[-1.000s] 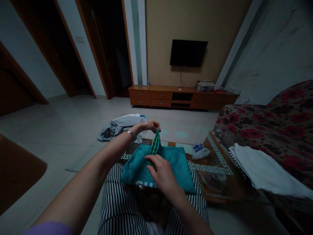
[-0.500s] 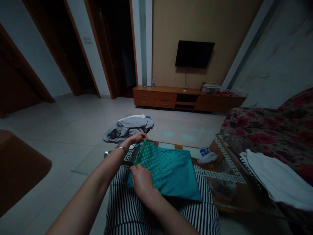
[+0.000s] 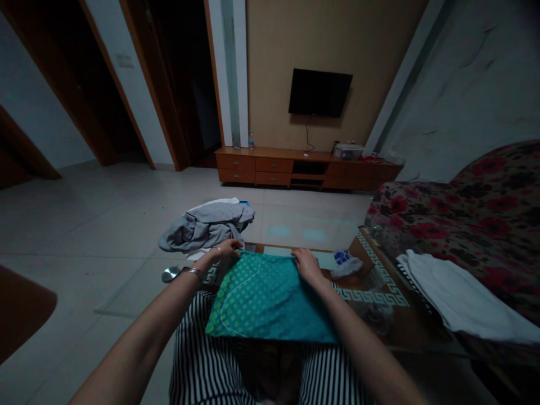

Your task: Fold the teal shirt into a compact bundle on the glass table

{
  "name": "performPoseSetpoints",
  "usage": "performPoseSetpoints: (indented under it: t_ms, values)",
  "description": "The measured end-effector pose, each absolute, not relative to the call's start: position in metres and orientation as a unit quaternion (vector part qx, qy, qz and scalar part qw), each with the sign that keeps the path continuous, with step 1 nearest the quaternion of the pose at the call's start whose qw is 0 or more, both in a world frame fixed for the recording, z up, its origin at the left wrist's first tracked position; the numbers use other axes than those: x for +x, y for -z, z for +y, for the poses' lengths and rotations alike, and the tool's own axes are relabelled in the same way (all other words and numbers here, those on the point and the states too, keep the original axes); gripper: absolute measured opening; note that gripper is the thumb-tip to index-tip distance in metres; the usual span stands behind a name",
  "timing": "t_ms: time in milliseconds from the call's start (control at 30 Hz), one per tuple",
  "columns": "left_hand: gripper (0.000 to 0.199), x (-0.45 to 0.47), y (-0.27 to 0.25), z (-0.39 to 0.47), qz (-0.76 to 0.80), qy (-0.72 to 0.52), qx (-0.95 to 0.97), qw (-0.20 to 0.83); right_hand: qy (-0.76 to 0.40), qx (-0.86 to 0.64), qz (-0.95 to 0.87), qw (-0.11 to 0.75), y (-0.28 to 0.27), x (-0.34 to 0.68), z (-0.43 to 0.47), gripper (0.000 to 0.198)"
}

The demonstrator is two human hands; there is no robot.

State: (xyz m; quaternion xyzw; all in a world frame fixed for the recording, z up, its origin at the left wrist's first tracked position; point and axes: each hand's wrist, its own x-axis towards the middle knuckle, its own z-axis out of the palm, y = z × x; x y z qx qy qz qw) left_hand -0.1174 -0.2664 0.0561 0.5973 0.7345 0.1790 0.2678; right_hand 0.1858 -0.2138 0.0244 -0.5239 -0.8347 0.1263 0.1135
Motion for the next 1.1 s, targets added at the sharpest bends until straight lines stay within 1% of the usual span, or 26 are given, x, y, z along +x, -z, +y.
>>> performPoseSetpoints:
  t_ms: [100, 233, 333, 400, 433, 533, 600, 700, 800, 867, 1033, 1100]
  values:
    - [0.036, -0.115, -0.049, -0.240, 0.740, -0.158, 0.602, 0.254, -0.117, -0.576, -0.803, 0.096, -0.008, 0.214, -0.178, 0.031]
    - [0.035, -0.121, -0.028, -0.218, 0.751, -0.125, 0.608, 0.225, -0.139, -0.594, -0.786, 0.096, 0.012, 0.232, -0.158, 0.021]
    - [0.023, -0.126, -0.012, -0.207, 0.760, -0.102, 0.614, 0.191, -0.138, -0.608, -0.775, 0.104, 0.022, 0.235, -0.153, 0.021]
    - [0.015, -0.125, -0.005, -0.206, 0.766, -0.097, 0.618, 0.149, -0.132, -0.619, -0.766, 0.112, 0.028, 0.235, -0.154, 0.023]
    - [0.016, -0.122, -0.003, -0.208, 0.769, -0.100, 0.619, 0.123, -0.127, -0.625, -0.761, 0.117, 0.031, 0.235, -0.156, 0.026]
    - [0.033, -0.105, 0.000, -0.224, 0.765, -0.118, 0.632, 0.041, -0.087, -0.641, -0.747, 0.151, 0.038, 0.232, -0.165, 0.035]
    - [0.041, -0.089, 0.006, -0.243, 0.736, -0.126, 0.666, -0.008, -0.055, -0.648, -0.739, 0.176, 0.042, 0.232, -0.170, 0.038]
    - [0.045, -0.069, 0.026, -0.273, 0.678, -0.091, 0.727, -0.061, -0.068, -0.670, -0.721, 0.162, 0.045, 0.232, -0.171, 0.040]
    - [0.050, -0.062, 0.050, -0.293, 0.682, -0.030, 0.729, -0.056, -0.100, -0.685, -0.710, 0.128, 0.043, 0.236, -0.166, 0.042]
    - [0.052, -0.064, 0.060, -0.297, 0.693, -0.014, 0.719, -0.046, -0.114, -0.671, -0.723, 0.118, 0.041, 0.240, -0.161, 0.042]
    - [0.050, -0.069, 0.060, -0.294, 0.690, -0.028, 0.722, -0.037, -0.187, -0.633, -0.746, 0.090, 0.035, 0.249, -0.149, 0.045]
    - [0.048, -0.069, 0.055, -0.293, 0.697, -0.043, 0.714, -0.042, -0.200, -0.630, -0.746, 0.082, 0.034, 0.250, -0.145, 0.041]
